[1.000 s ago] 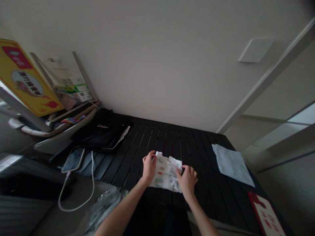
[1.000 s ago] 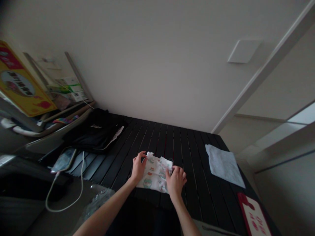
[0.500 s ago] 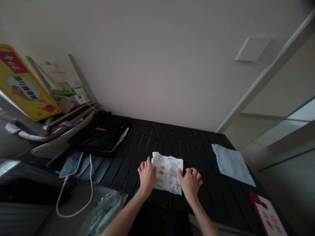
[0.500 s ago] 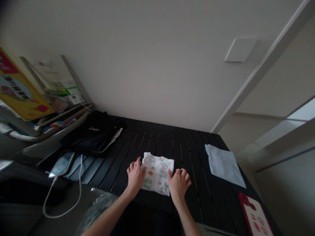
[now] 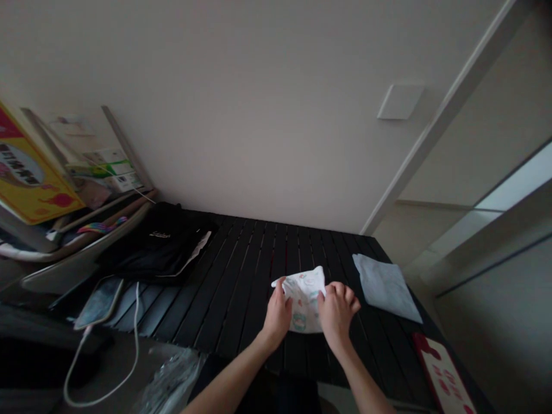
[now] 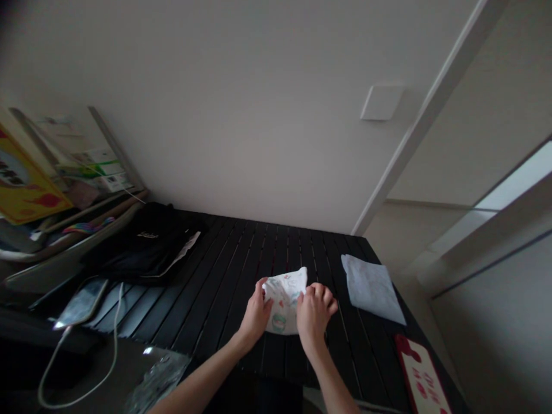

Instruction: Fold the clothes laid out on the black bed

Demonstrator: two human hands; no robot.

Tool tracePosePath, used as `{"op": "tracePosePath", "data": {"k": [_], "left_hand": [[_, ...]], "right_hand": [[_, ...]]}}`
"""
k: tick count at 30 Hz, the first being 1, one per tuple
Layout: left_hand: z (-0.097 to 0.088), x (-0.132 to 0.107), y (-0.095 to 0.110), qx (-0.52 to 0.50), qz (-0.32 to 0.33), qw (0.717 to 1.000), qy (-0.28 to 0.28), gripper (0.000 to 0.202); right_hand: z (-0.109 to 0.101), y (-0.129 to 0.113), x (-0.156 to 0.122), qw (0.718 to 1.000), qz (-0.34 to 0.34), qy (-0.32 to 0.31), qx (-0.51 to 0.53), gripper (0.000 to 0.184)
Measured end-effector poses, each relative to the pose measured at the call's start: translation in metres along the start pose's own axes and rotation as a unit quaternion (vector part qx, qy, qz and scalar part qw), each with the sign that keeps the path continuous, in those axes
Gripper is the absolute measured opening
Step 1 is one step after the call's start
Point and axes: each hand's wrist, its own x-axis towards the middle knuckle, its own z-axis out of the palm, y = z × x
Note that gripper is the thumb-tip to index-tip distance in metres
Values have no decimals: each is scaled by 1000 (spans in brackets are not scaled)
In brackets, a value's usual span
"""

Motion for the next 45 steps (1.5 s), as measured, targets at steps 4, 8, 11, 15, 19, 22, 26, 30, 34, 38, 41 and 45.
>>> {"op": "tracePosePath", "data": {"k": [4,8,11,15,19,22,26,30,34,38,41,45], "left_hand": [[55,30,47,-79,20,995,-64,56],[102,61,86,-107,92,975,-172,66],[114,71,94,-56,119,953,-274,88],[97,61,69,69,41,963,-256,83],[63,46,26,154,-15,969,-194,73],[33,40,-1,210,-25,965,-152,64],[-12,37,-28,296,1,951,-90,54],[-66,38,-49,386,27,922,-13,52],[-136,48,-63,437,9,897,65,43],[-219,69,-67,487,-37,858,161,36],[-281,83,-68,508,-76,827,228,39],[-344,89,-80,544,-172,786,237,38]], "right_hand": [[-27,50,41,995,35,76,-55,26],[-35,110,82,977,95,167,-91,35],[-29,142,96,972,127,175,-91,46],[-2,136,75,979,105,149,-91,57],[37,85,32,994,22,85,-70,53],[59,42,6,998,-37,13,-40,56],[71,-3,-12,996,-74,-39,-22,58],[80,-30,-15,995,-82,-49,2,61],[97,-39,-19,991,-93,-93,28,65],[110,-37,-22,988,-96,-112,32,68],[111,-37,-23,989,-93,-109,27,68],[111,-37,-23,989,-95,-112,29,69]]}}
